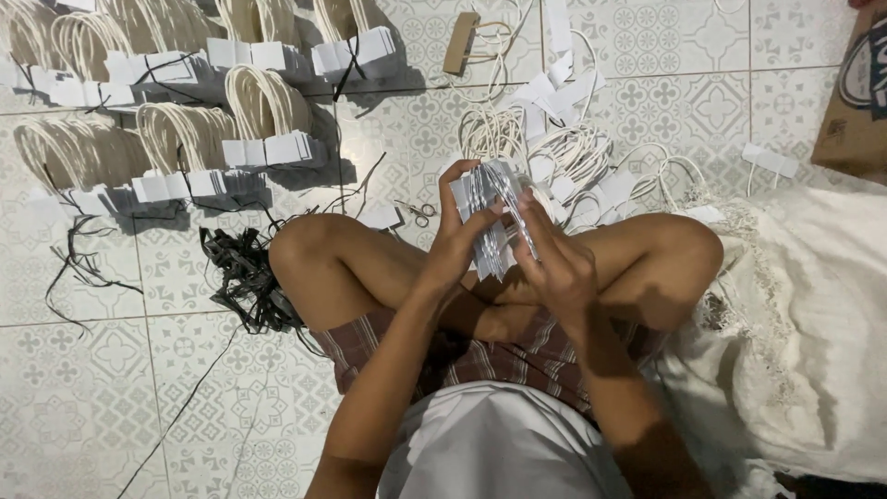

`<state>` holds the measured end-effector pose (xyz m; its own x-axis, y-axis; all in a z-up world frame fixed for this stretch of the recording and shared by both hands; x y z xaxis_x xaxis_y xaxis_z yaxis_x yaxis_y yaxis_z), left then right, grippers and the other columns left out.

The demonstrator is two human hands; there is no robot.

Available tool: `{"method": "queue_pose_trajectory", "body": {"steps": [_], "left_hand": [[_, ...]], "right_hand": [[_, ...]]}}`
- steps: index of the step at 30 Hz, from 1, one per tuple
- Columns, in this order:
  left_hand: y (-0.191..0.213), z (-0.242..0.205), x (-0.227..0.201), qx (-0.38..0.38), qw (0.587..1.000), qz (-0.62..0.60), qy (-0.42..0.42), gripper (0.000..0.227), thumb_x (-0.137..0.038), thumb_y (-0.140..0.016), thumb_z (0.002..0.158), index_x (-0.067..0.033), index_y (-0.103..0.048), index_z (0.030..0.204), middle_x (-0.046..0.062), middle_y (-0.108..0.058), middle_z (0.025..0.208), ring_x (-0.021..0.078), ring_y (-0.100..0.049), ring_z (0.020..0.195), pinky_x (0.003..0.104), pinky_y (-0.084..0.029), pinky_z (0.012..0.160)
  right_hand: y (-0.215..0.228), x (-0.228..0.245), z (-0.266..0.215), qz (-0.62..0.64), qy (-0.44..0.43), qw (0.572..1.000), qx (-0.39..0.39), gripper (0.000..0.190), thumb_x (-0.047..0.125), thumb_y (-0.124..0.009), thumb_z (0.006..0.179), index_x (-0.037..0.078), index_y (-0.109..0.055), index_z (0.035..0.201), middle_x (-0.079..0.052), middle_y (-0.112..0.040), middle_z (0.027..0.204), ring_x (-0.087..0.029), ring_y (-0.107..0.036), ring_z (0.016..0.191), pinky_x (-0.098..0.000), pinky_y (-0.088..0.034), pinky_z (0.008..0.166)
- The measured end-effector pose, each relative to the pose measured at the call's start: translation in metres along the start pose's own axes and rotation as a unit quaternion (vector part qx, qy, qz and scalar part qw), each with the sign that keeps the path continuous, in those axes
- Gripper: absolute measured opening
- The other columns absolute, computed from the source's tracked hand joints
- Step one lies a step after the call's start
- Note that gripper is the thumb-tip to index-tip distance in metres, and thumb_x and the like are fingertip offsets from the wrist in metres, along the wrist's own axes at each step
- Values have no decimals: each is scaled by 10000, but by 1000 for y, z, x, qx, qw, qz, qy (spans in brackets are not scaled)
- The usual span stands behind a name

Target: The person organizes coils of white wire by gathering them from a pile, placing them inside a white bag, and bundling them with white paper labels.

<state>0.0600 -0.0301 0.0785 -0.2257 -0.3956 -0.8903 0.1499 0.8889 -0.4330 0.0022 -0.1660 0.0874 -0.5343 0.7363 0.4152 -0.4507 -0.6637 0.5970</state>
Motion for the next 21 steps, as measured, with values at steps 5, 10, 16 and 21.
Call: {"method": "queue_pose_trajectory", "body": {"steps": [5,10,16,21], "left_hand": [[-4,0,-5,5,995,-91,37,630,-136,-663,991,-173,-292,1499,163,-545,1091,235,-603,1021,499,-505,1004],[-11,-5,-3,22,994,-107,26,656,-128,-674,1010,-180,-273,1526,196,-599,1079,251,-642,1027,499,-505,1012],[-7,-8,2,21,999,7,-41,815,-285,-752,967,-127,-261,1598,253,-140,1652,378,-43,1564,561,-12,1259],[-7,-16,-5,49,995,-77,-27,744,-241,-689,997,-151,-273,1608,240,-453,1478,320,-443,1374,550,-323,1172]], "right_hand": [[9,10,8,-34,-11,998,-43,362,-133,-662,873,-65,-732,1222,-235,-745,1196,-294,-744,1053,-338,-622,827],[19,23,17,-35,-36,997,-63,325,-135,-666,879,-75,-740,1189,-248,-740,1195,-315,-738,1068,-353,-623,851],[17,39,26,28,-45,998,-35,361,-192,-666,858,-157,-678,1217,-352,-679,1167,-420,-711,1041,-446,-628,824],[17,50,31,69,-55,996,-11,413,-78,-705,903,-71,-662,1314,-287,-653,1306,-354,-664,1189,-419,-596,954]]}}
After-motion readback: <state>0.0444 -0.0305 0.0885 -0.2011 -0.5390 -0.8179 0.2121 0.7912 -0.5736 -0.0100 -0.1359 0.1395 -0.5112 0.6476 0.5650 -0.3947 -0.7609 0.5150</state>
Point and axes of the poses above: each hand's wrist, its own z-axis towards the middle knuckle, its own y-axis out of the back of the hand, x = y × z, the point moved 7 cm from there along z, towards the middle knuckle
